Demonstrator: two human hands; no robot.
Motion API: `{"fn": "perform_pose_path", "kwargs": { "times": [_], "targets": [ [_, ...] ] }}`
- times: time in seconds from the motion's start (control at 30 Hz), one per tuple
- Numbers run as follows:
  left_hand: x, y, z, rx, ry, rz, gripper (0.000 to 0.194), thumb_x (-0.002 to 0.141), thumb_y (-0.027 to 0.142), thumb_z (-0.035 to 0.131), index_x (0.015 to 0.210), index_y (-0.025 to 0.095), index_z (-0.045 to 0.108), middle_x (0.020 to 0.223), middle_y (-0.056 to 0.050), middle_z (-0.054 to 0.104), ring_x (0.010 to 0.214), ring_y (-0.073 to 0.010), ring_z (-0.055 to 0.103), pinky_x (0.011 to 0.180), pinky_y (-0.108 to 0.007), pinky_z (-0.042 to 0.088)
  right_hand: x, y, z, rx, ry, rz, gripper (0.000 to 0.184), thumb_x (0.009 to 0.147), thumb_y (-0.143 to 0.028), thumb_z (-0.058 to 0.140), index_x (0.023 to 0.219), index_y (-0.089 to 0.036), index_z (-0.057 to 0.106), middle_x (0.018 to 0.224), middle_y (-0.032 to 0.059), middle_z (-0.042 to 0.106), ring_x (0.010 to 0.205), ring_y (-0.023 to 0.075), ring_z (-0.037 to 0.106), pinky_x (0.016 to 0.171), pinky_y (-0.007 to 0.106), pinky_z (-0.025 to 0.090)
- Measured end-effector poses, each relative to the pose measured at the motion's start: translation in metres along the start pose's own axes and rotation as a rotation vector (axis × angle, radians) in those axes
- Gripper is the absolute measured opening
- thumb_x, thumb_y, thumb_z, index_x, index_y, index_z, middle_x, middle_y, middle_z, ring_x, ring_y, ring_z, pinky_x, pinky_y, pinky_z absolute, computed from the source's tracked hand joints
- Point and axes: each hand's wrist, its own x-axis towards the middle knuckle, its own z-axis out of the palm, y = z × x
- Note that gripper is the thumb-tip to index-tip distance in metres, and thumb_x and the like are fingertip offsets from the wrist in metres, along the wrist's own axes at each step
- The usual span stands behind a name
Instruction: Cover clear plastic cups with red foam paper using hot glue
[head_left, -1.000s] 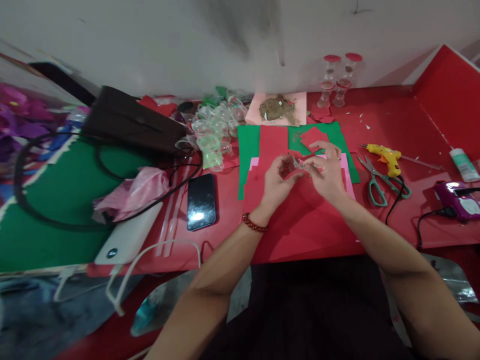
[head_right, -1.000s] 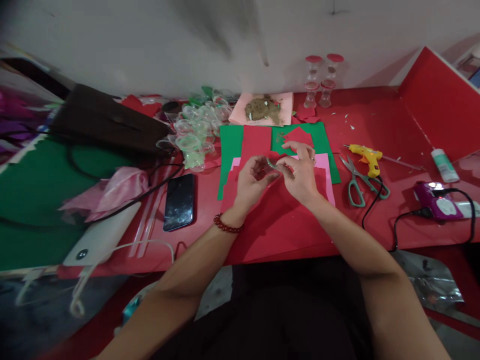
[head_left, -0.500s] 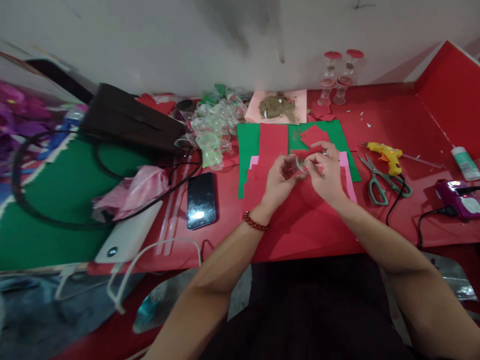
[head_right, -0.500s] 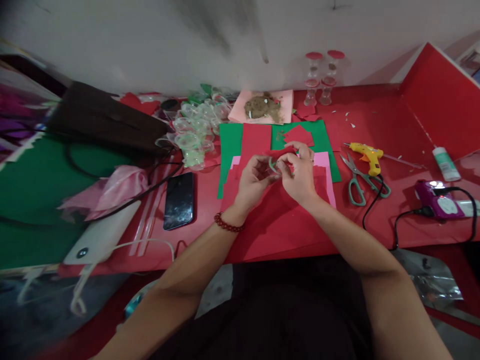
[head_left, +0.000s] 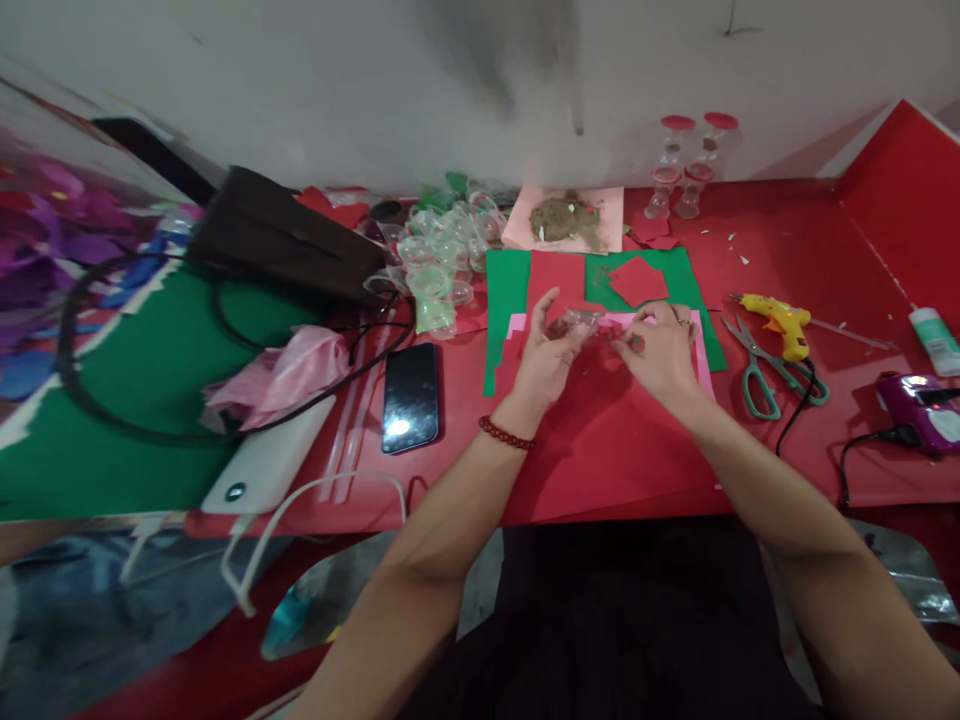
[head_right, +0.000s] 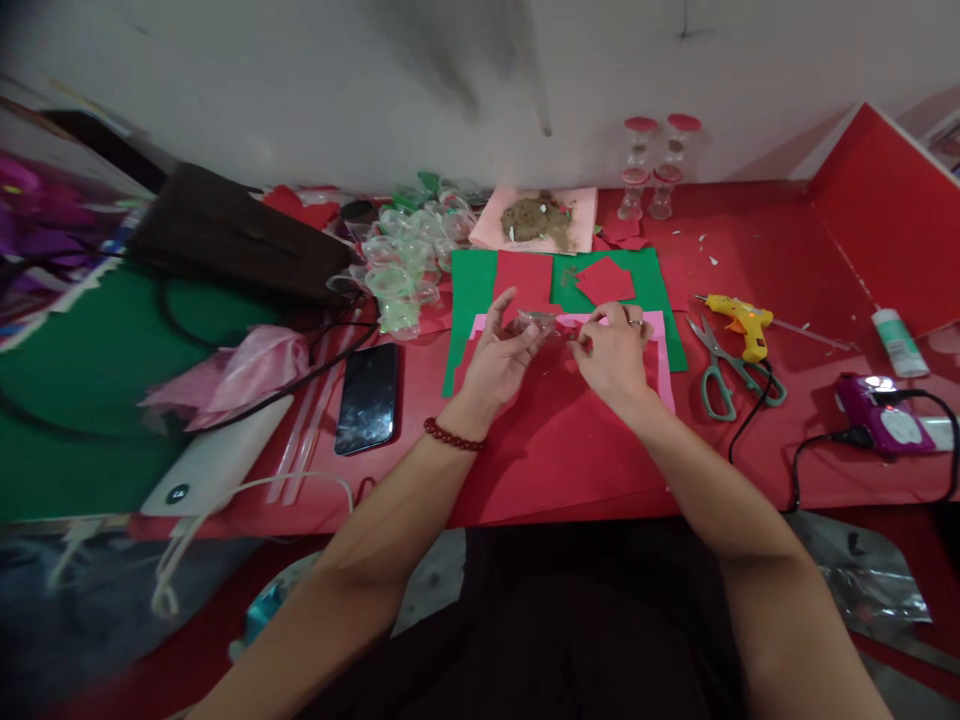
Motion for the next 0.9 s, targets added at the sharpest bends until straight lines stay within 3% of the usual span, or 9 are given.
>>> {"fn": "perform_pose_path", "kwargs": {
  "times": [0.17, 0.27, 0.37, 0.5, 0.6, 0.7, 0.8, 0.9],
  "targets": [
    [0.0, 0.005, 0.0, 0.015, -0.066, -0.065, 0.061, 0.084, 0.037, 0.091, 0.137, 0.037, 0.062, 0.099, 0.002, 0.077, 0.108, -0.0213, 0.079, 0.107, -0.046, 0.062, 0.005, -0.001, -0.012, 0.081, -0.158, -0.009, 0.028, 0.102, -0.029, 0.066, 0.076, -0.025, 0.076, 0.078, 0.0058, 0.072, 0.087, 0.0278, 0.065, 0.088, 0.048, 0.048],
    [0.0, 0.008, 0.004, -0.046, -0.065, -0.105, 0.053, 0.081, 0.039, 0.094, 0.128, 0.033, 0.071, 0.102, -0.002, 0.079, 0.107, -0.0233, 0.079, 0.104, -0.045, 0.063, 0.007, -0.007, -0.017, 0.237, -0.137, -0.059, 0.026, 0.106, -0.025, 0.058, 0.091, -0.026, 0.079, 0.091, 0.0061, 0.078, 0.09, 0.0263, 0.068, 0.088, 0.044, 0.052],
    [0.0, 0.009, 0.006, -0.112, -0.072, -0.121, 0.045, 0.077, 0.037, 0.097, 0.116, 0.031, 0.075, 0.105, -0.001, 0.078, 0.103, -0.0202, 0.078, 0.102, -0.041, 0.064, 0.007, -0.011, -0.017, 0.314, -0.097, -0.087, 0.014, 0.104, -0.03, 0.067, 0.104, -0.027, 0.081, 0.103, 0.007, 0.077, 0.099, 0.0264, 0.069, 0.093, 0.045, 0.054],
    [-0.002, 0.011, 0.007, -0.079, -0.152, -0.127, 0.057, 0.073, 0.036, 0.099, 0.124, 0.035, 0.074, 0.107, 0.0, 0.077, 0.095, -0.0164, 0.076, 0.092, -0.034, 0.065, 0.005, -0.014, -0.014, 0.257, -0.041, -0.055, 0.01, 0.097, -0.034, 0.08, 0.104, -0.031, 0.086, 0.114, 0.0076, 0.071, 0.111, 0.0283, 0.065, 0.103, 0.051, 0.053],
    [-0.007, 0.015, 0.009, 0.016, -0.207, -0.075, 0.075, 0.073, 0.036, 0.099, 0.14, 0.041, 0.067, 0.106, -0.001, 0.074, 0.095, -0.0179, 0.076, 0.086, -0.033, 0.064, 0.004, -0.017, -0.013, 0.261, -0.034, -0.042, 0.012, 0.093, -0.035, 0.085, 0.105, -0.035, 0.088, 0.129, 0.008, 0.065, 0.127, 0.0313, 0.06, 0.111, 0.056, 0.05],
    [-0.009, 0.019, 0.012, 0.112, -0.234, 0.007, 0.08, 0.079, 0.041, 0.096, 0.149, 0.046, 0.058, 0.111, -0.002, 0.073, 0.104, -0.0215, 0.076, 0.09, -0.037, 0.064, 0.003, -0.018, -0.012, 0.315, -0.072, 0.005, 0.009, 0.091, -0.031, 0.086, 0.1, -0.034, 0.088, 0.134, 0.0079, 0.064, 0.133, 0.0323, 0.058, 0.114, 0.058, 0.049],
    [-0.009, 0.021, 0.012, 0.197, -0.24, 0.096, 0.074, 0.082, 0.043, 0.094, 0.147, 0.044, 0.06, 0.113, -0.002, 0.074, 0.105, -0.0214, 0.075, 0.093, -0.037, 0.063, 0.003, -0.015, -0.011, 0.347, -0.086, 0.057, 0.005, 0.089, -0.025, 0.088, 0.091, -0.03, 0.086, 0.133, 0.0083, 0.067, 0.132, 0.0325, 0.06, 0.114, 0.06, 0.05],
    [-0.006, 0.021, 0.011, 0.261, -0.246, 0.164, 0.061, 0.081, 0.042, 0.095, 0.136, 0.038, 0.069, 0.129, -0.004, 0.074, 0.109, -0.0204, 0.073, 0.097, -0.036, 0.062, 0.004, -0.011, -0.01, 0.353, -0.126, 0.056, 0.006, 0.089, -0.024, 0.087, 0.088, -0.029, 0.085, 0.134, 0.0082, 0.069, 0.132, 0.0329, 0.06, 0.115, 0.063, 0.049]
  ]
}}
